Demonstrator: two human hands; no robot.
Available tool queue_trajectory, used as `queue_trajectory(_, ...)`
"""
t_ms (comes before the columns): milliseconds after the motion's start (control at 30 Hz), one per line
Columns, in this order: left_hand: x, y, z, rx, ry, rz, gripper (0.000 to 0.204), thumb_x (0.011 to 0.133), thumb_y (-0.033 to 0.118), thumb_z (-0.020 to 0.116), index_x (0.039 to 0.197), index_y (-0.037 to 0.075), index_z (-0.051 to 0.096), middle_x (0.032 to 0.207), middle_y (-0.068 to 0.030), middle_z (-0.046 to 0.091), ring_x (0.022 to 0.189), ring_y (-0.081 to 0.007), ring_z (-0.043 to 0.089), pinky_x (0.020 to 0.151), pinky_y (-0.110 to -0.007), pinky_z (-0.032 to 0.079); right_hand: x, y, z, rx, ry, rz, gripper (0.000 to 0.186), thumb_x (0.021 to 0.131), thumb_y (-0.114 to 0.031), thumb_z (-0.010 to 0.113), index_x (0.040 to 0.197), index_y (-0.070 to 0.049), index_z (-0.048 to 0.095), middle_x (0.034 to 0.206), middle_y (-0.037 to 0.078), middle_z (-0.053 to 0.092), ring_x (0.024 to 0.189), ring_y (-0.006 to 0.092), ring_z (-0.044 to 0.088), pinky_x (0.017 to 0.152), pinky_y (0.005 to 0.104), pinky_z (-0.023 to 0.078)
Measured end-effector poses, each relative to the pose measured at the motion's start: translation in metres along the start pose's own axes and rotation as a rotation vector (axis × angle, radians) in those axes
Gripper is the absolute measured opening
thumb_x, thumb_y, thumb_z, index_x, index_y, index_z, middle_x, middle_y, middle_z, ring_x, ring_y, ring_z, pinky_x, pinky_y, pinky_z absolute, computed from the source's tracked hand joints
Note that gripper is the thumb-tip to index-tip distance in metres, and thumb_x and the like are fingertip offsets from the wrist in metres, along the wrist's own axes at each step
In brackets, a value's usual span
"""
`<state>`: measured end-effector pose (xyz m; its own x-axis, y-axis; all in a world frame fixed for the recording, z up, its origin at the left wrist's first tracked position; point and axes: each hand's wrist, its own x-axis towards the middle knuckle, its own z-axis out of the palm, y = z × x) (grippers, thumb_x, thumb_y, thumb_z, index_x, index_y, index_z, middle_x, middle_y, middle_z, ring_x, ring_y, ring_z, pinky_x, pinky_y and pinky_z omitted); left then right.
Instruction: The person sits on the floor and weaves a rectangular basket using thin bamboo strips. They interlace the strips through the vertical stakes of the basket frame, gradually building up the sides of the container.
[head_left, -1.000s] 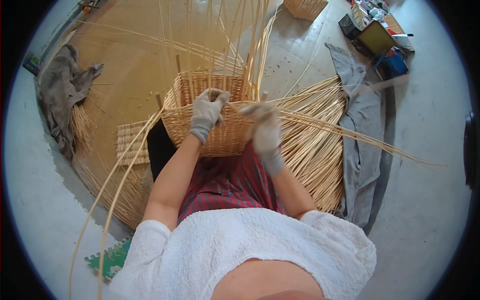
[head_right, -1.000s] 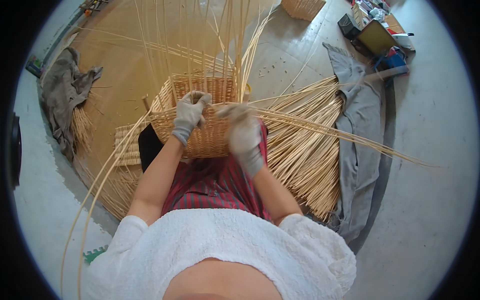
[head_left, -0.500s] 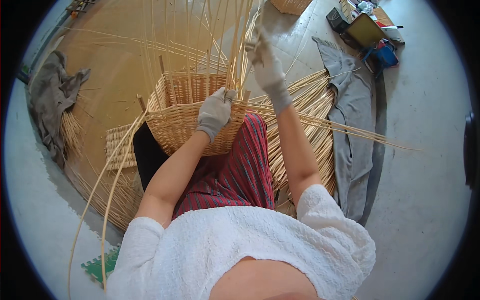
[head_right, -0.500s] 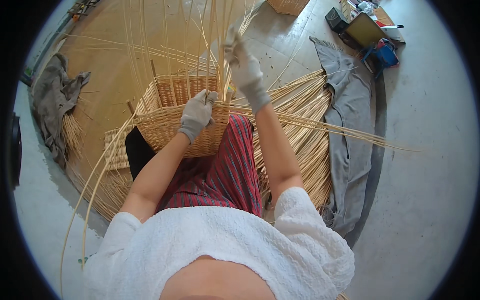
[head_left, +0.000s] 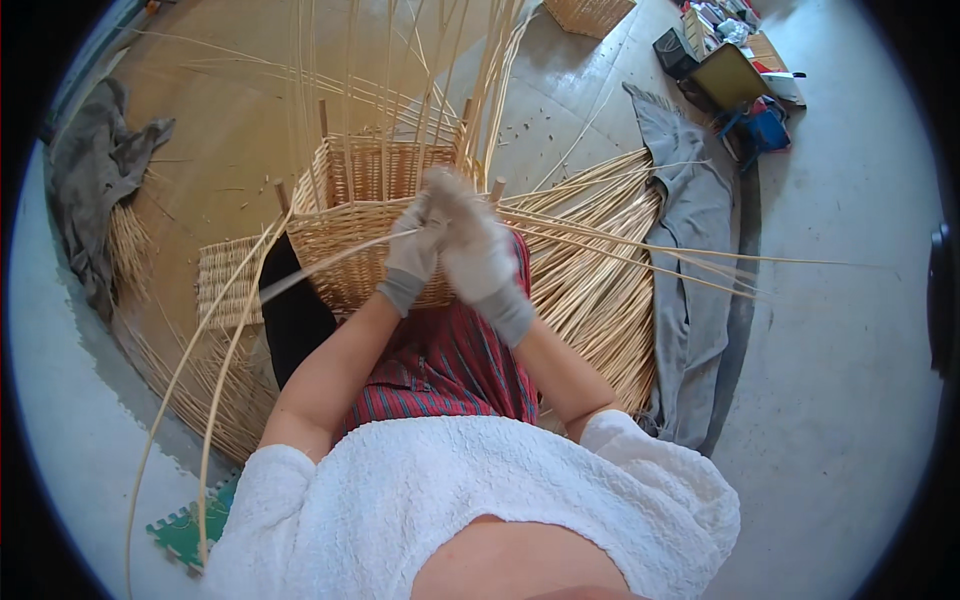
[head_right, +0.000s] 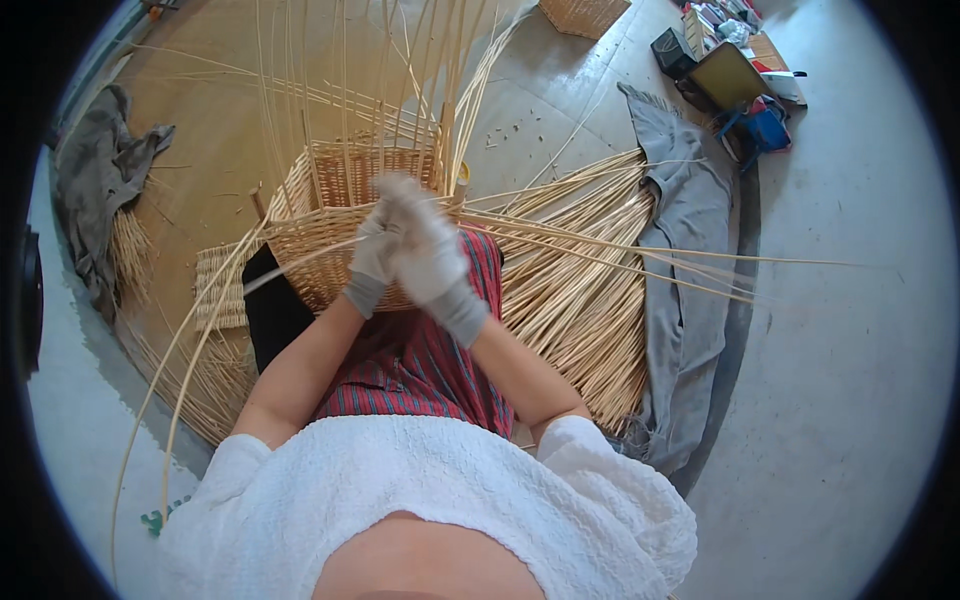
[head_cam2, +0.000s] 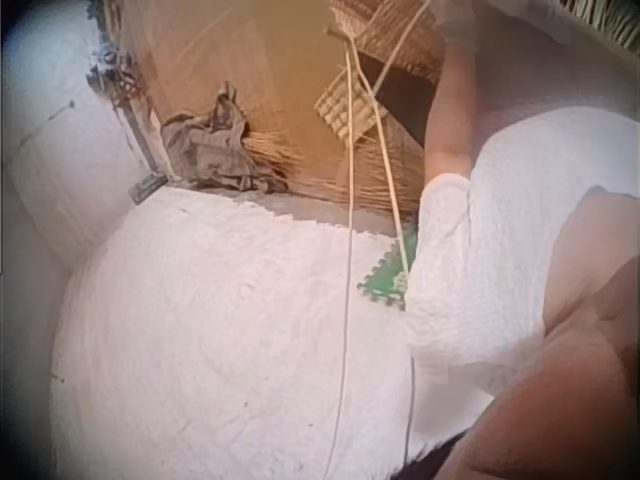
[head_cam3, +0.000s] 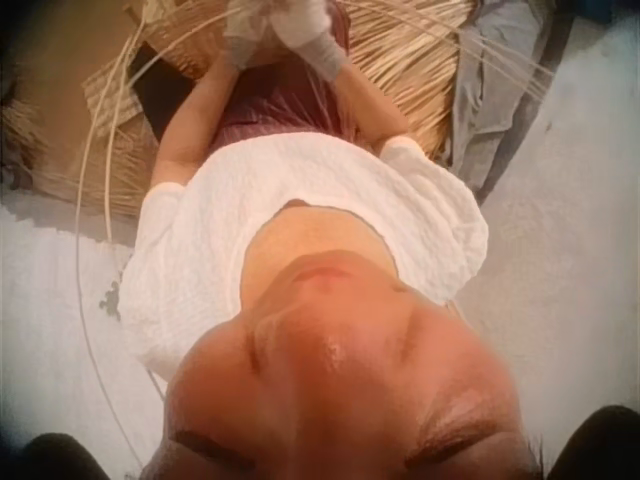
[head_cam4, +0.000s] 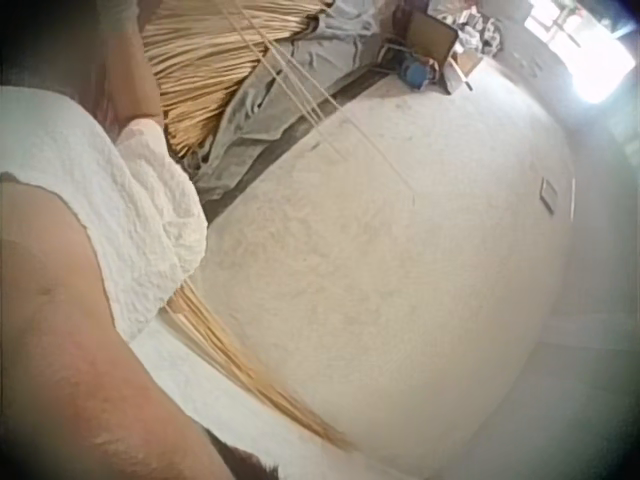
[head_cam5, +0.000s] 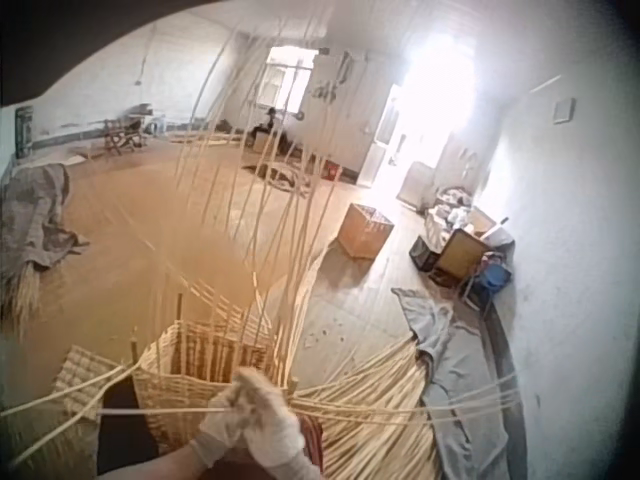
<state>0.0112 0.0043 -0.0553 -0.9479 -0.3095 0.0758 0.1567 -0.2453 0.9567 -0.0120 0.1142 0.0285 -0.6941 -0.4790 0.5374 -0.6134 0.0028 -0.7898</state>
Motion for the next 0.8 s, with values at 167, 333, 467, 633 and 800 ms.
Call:
queue_trajectory(167, 0.011, 0.013, -0.044, -0.170, 0.010, -0.169, 0.035, 0.105, 0.033, 0.062, 0.121, 0.001, 0.064, 0.106, -0.0131, 0.075, 0.082, -0.0157, 0.072, 0.072, -0.035, 0.065, 0.029, 0.050, -0.066, -0.689, -0.195, 0.471, 0.041, 0.080, -0.028, 0.086, 0.109, -0.007, 0.067, 0.097, 0.010, 0.063, 0.092, 0.0265, 0.064, 0.080, 0.0422, 0.053)
queue_trajectory(333, 0.072, 0.071, 0.040, 0.564, -0.101, 0.385, 0.040, 0.097, 0.012, 0.071, 0.132, -0.002, 0.058, 0.106, -0.0135, 0.074, 0.097, -0.0236, 0.074, 0.086, -0.031, 0.059, 0.018, 0.076, -0.032, -0.867, 0.155, 0.301, 0.030, 0.084, -0.039, 0.078, 0.094, -0.012, 0.068, 0.085, 0.012, 0.064, 0.078, 0.0352, 0.066, 0.073, 0.0448, 0.051)
queue_trajectory(467, 0.039, 0.059, 0.043, 0.570, 0.036, 0.465, 0.045, 0.096, 0.010, 0.073, 0.136, 0.001, 0.056, 0.113, -0.0136, 0.072, 0.104, -0.0217, 0.070, 0.092, -0.032, 0.056, 0.031, 0.100, -0.036, -0.940, 0.038, 0.511, 0.035, 0.085, -0.045, 0.073, 0.092, -0.011, 0.069, 0.094, 0.015, 0.068, 0.089, 0.0366, 0.068, 0.078, 0.0459, 0.053)
queue_trajectory(633, -0.052, 0.023, -0.106, 0.185, 0.356, -0.130, 0.025, 0.101, 0.013, 0.068, 0.123, 0.002, 0.065, 0.115, -0.0121, 0.071, 0.110, -0.0190, 0.066, 0.093, -0.030, 0.055, 0.033, 0.090, -0.037, -0.950, 0.281, 0.302, 0.027, 0.085, -0.032, 0.077, 0.101, -0.011, 0.070, 0.094, 0.011, 0.071, 0.086, 0.0329, 0.069, 0.078, 0.0467, 0.054)
queue_trajectory(800, -0.080, 0.069, -0.172, 0.616, 0.412, 0.433, 0.016, 0.098, 0.012, 0.069, 0.112, 0.003, 0.070, 0.117, -0.0104, 0.070, 0.116, -0.0232, 0.064, 0.101, -0.035, 0.053, -0.013, 0.020, 0.053, -0.104, 0.001, 0.089, 0.020, 0.085, -0.007, 0.070, 0.105, -0.011, 0.072, 0.089, 0.008, 0.071, 0.079, 0.0299, 0.067, 0.075, 0.0445, 0.055)
